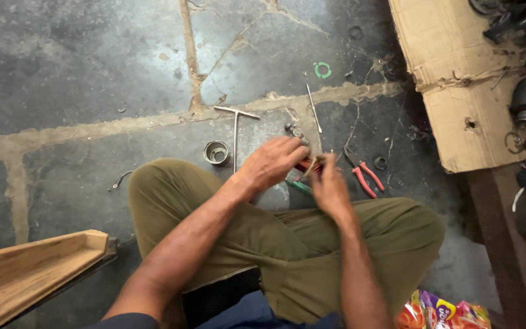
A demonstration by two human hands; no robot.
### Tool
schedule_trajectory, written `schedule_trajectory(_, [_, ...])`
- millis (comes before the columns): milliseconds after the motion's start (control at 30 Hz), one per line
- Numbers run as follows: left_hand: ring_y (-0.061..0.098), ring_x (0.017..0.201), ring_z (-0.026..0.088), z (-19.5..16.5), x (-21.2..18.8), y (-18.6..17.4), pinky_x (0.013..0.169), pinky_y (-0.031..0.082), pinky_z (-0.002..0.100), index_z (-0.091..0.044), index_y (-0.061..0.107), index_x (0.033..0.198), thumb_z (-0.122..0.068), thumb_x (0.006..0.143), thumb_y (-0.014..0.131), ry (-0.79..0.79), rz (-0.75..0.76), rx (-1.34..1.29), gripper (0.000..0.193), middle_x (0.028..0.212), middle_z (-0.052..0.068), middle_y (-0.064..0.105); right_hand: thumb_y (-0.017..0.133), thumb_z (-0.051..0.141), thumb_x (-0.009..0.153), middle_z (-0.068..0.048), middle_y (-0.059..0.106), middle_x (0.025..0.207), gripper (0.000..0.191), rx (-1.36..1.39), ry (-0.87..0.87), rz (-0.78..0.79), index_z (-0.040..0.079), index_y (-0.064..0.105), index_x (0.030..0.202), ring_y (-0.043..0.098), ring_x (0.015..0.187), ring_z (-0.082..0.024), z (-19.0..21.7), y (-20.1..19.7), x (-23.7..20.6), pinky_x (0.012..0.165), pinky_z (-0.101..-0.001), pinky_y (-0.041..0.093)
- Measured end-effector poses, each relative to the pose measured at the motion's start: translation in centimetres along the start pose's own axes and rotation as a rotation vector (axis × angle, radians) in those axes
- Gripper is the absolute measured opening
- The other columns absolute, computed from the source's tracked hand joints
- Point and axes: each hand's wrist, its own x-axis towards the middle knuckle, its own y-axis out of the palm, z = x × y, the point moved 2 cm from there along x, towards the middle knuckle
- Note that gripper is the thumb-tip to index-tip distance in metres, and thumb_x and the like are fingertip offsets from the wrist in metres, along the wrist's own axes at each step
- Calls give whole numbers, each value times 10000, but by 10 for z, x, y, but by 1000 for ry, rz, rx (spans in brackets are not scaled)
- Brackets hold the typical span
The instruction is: The person sits on the floor and winds copper wire around a cylindrical core. They repeatedly wrap the wire, adjust the coil, and occasionally use a hammer to tap the assembly. The person continues winding the wire until the coil is formed.
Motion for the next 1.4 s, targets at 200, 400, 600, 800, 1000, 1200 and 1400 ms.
schedule_trajectory(200, [640, 954, 396, 28, -15, 1, 755, 515, 467, -59, 540, 1158, -36, 801, 620, -307, 102, -32, 367, 1008, 158, 603, 615, 261, 1047, -186, 610, 938, 415, 529, 1, 507, 12, 434, 1325, 581, 797, -208, 27, 17, -25, 698, -363, 487])
schedule_trajectory(400, [649, 944, 398, 28, -20, 28, 737, 518, 479, -67, 488, 1184, -67, 947, 588, -332, 274, -91, 257, 1038, 163, 605, 528, 328, 1033, -121, 684, 993, 431, 1065, 6, 291, 51, 392, 1334, 580, 696, -127, 18, -10, -26, 668, -282, 521])
schedule_trajectory(600, [657, 962, 344, 2, -7, 29, 800, 533, 438, -55, 516, 1112, -56, 908, 585, -114, 225, -40, 214, 1034, 138, 584, 561, 327, 1100, -121, 641, 1049, 446, 785, 114, -256, 33, 351, 1362, 589, 793, -175, -13, -24, -5, 728, -347, 529])
schedule_trajectory(800, [653, 926, 335, 11, -5, 4, 807, 521, 444, -52, 536, 1113, -107, 912, 615, -46, -9, -9, 223, 994, 143, 619, 629, 312, 1029, -162, 703, 1038, 525, 45, 31, 188, 19, 369, 1379, 691, 1005, -380, -1, 10, -6, 832, -459, 522])
schedule_trajectory(1000, [653, 940, 403, 34, -12, 5, 757, 511, 485, -51, 514, 1080, -98, 929, 583, -434, 235, 12, 172, 972, 170, 645, 597, 325, 1050, -134, 681, 1059, 430, 754, 13, 499, 39, 467, 1344, 605, 873, -221, 18, 3, -14, 750, -337, 502])
schedule_trajectory(1200, [639, 928, 356, 2, -4, 23, 791, 533, 448, -60, 520, 1073, -95, 932, 575, -141, 208, 18, 155, 991, 145, 587, 530, 384, 1101, -124, 665, 1031, 395, 1403, 94, 34, 44, 481, 1296, 637, 802, -158, 1, -26, -9, 647, -263, 479])
schedule_trajectory(1400, [617, 919, 259, -11, 1, 11, 916, 518, 443, -100, 537, 1008, -137, 919, 615, 117, -13, 81, 124, 977, 65, 573, 556, 191, 1055, -85, 654, 1070, 290, 331, 76, -224, 51, 470, 1293, 634, 889, -171, -20, -1, -2, 730, -289, 494])
